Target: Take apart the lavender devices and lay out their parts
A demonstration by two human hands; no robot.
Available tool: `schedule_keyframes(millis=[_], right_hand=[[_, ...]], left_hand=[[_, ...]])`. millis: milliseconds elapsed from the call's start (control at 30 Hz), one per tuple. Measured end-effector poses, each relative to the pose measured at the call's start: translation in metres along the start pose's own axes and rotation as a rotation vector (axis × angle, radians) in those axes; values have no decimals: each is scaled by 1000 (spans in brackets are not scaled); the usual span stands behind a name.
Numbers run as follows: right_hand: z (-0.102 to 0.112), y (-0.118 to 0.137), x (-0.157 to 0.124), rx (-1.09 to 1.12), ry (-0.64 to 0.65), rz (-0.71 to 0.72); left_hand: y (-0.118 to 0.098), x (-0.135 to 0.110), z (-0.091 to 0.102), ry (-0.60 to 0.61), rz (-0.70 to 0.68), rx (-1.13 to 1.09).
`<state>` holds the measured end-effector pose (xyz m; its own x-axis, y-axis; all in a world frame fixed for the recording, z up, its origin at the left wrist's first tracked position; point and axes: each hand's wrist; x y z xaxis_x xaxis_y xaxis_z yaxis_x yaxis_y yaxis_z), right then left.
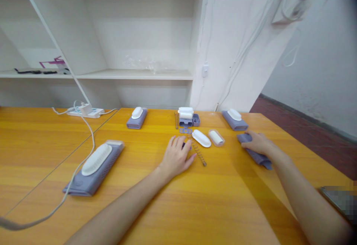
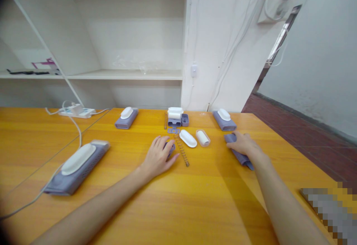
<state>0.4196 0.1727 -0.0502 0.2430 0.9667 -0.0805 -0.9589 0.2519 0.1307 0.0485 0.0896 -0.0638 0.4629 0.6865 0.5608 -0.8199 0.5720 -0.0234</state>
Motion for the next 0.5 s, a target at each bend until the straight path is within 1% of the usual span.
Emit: schedule_keyframes(millis=[100,167,300,400,433,500], right_hand=[[-4,-6,6,-25,26,7],[-6,-9,9,-33,28,16],[-8,-16,13,-37,47,26],[-5,-16,12,-57,77,18],[-3,-14,10,-68,71,13],[3,-5,3,-91,2,1]], left_hand=[[-1,1,3,103,101,-29],[-1,1,5,138,140,-34],[-1,0,4,167,161,-24],[0,0,2,170,160,-14],[0,0,2,169,161,-15],[0,0,1,167,167,-15]])
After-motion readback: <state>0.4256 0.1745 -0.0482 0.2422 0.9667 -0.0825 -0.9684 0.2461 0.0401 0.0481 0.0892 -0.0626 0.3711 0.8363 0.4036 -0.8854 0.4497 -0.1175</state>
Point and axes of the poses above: each hand's wrist, its own x-axis towards the middle knuckle, its own z-axis out of the back of the hand, y = z × x, and after that the axes turned 2 degrees about y, right-handed
